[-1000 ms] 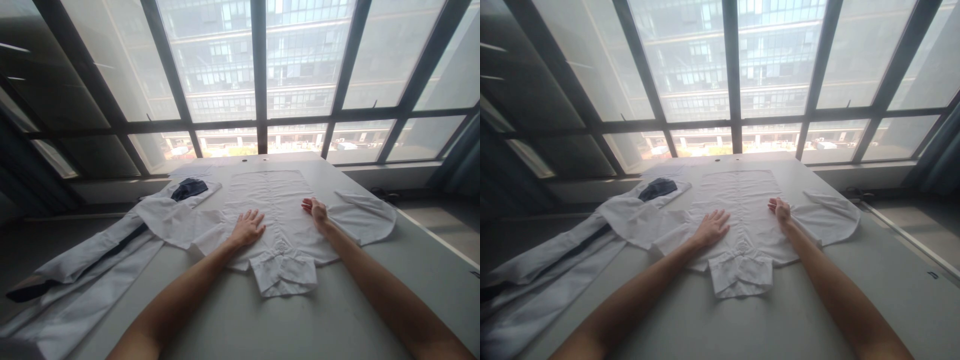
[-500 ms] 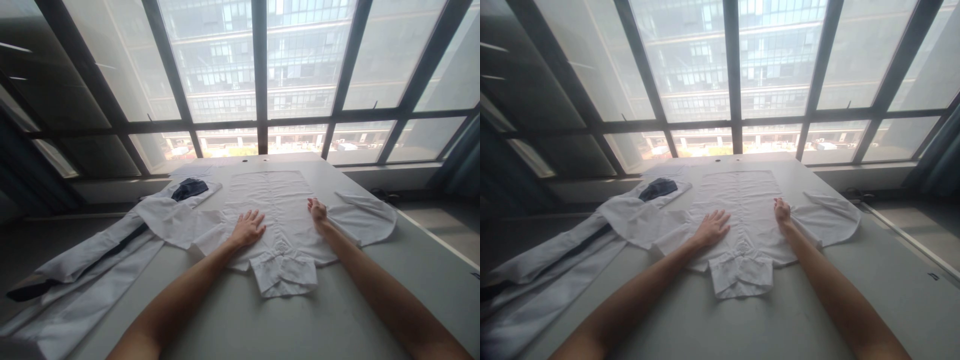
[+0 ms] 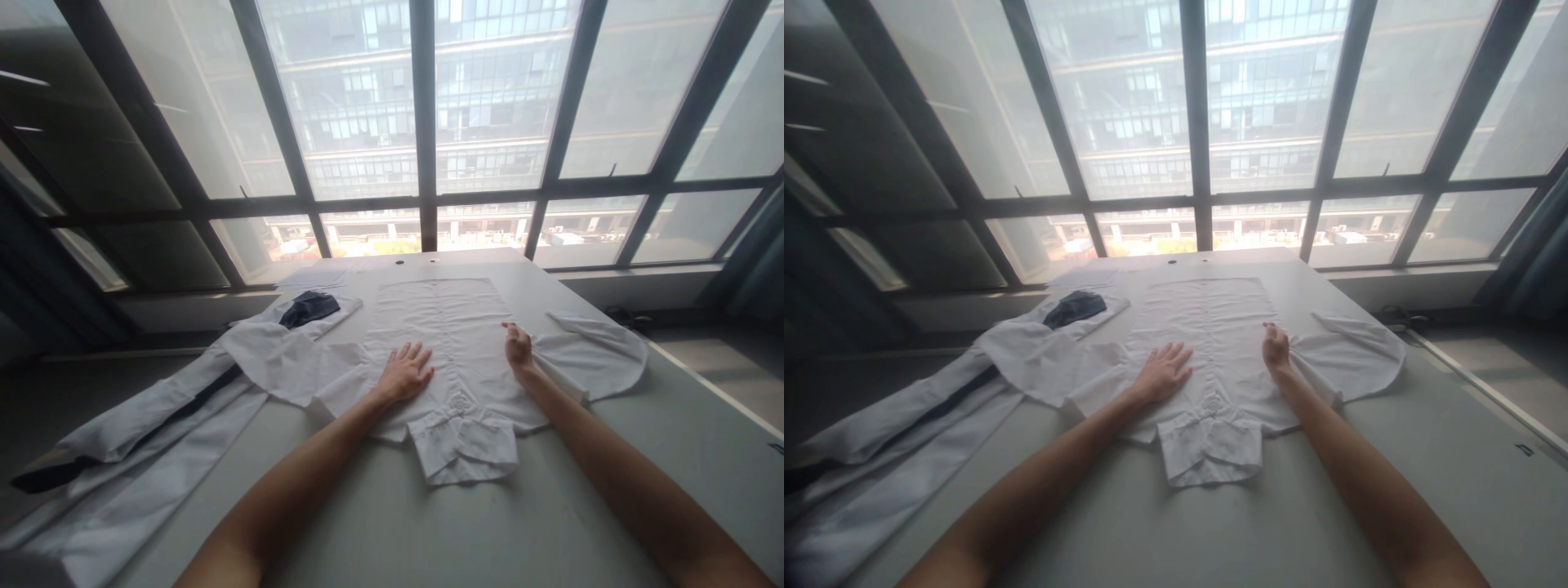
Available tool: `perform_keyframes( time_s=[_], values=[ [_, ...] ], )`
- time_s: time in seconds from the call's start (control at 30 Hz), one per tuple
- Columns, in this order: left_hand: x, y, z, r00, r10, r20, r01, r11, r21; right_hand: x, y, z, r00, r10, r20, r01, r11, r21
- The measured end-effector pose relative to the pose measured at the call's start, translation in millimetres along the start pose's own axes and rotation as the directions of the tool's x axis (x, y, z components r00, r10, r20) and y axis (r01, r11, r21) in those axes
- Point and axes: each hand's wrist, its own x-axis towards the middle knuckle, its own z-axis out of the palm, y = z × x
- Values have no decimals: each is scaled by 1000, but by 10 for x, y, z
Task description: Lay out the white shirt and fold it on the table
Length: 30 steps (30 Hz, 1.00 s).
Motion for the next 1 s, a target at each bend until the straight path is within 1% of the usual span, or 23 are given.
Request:
perform_keyframes(
  time_s=[0.1,0.2,0.3,0.37,0.43,0.53,0.63,0.7,0.8,0.87,0.93,1.0],
  values=[
    [-1,0,-3,1000,2,-3,-2,1000,-2,-34,-24,20,997,-73,-36,70,994,-86],
    [-2,3,-5,1000,5,-3,-5,1000,-7,-52,1,41,988,-155,-4,153,975,-159],
    [-1,6,-4,1000,8,-4,-8,1000,-12,-47,43,42,984,-178,19,179,974,-138],
    [0,7,-2,1000,9,-8,-9,1000,-14,-35,39,49,986,-167,14,168,981,-96],
    [-1,6,0,1000,8,-13,-8,1000,-17,-24,-8,88,994,-108,0,108,994,-14],
    [-4,5,-2,1000,12,-15,-12,1000,-27,-26,-134,246,999,42,11,-43,985,167],
    [-8,2,-3,1000,15,-15,-16,999,-34,-85,-258,513,982,168,86,-187,932,311],
    [-11,-2,-1,1000,18,-19,-19,999,-38,-155,-316,717,958,228,174,-278,885,373],
    [-19,-4,3,999,29,-32,-30,999,-44,-227,-358,993,899,305,314,-415,821,391],
    [-26,-1,5,999,31,-39,-33,999,-43,-188,-364,1116,853,382,357,-503,784,364],
    [-32,4,6,999,30,-41,-31,999,-40,-48,-360,1159,823,450,347,-556,763,330],
    [-37,6,9,999,28,-42,-30,999,-40,178,-355,1103,822,488,294,-565,766,307]
  ],
)
